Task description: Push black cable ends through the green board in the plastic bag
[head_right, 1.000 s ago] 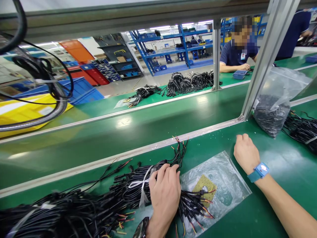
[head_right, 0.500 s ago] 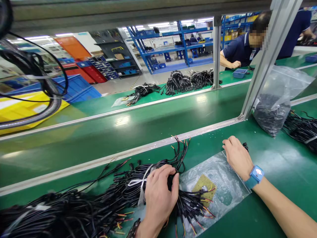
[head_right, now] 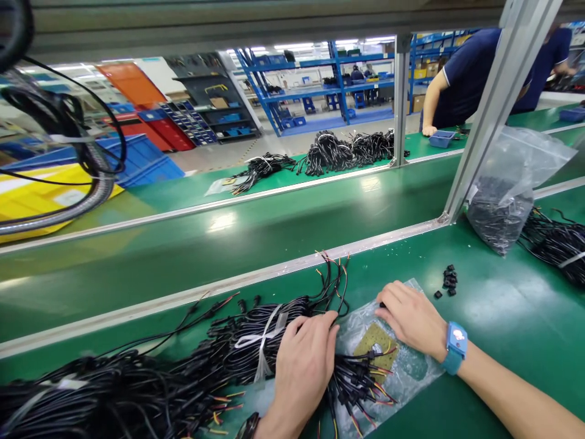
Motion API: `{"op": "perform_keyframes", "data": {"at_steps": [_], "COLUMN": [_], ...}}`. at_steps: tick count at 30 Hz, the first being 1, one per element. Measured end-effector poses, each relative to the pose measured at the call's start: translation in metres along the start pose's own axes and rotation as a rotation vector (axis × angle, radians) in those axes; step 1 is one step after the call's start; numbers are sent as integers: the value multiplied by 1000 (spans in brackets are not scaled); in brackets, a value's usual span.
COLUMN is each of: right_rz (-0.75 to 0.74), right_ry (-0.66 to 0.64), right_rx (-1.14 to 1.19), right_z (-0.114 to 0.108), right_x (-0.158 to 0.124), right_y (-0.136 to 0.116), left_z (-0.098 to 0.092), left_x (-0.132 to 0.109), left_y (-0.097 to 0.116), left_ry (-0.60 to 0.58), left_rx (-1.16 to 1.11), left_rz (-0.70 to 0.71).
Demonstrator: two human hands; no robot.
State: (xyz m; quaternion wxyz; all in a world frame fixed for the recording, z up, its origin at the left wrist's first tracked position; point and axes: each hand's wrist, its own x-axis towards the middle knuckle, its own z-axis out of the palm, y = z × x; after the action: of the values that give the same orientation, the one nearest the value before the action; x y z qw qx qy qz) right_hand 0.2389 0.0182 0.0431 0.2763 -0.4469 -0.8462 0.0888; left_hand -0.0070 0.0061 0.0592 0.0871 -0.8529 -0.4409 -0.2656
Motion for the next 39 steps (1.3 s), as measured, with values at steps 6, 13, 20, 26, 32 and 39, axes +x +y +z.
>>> {"op": "perform_keyframes", "data": {"at_steps": [6, 13, 20, 26, 32, 39], "right_rz": [-23, 32, -30, -214, -252, -159], "right_ry": [4, 27, 105, -124, -234, -168], "right_rx": [-12, 13, 76, 23, 9, 61], "right_z": [-3, -6, -15, -12, -2, -12], "right_x": [1, -1, -2, -3, -8, -3], "right_y": [1, 3, 3, -1, -2, -2], "left_z": [5, 13, 16, 21, 22, 24], "left_x": [-3, -4, -7, -9, -9, -6], "left_y": [3, 20, 19, 20, 23, 21], "left_ry": [-89, -126, -163, -288, -323, -293], "left_rx": [16, -147, -248, -141, -133, -162], "left_rz": [72, 80, 81, 18, -22, -15]}}
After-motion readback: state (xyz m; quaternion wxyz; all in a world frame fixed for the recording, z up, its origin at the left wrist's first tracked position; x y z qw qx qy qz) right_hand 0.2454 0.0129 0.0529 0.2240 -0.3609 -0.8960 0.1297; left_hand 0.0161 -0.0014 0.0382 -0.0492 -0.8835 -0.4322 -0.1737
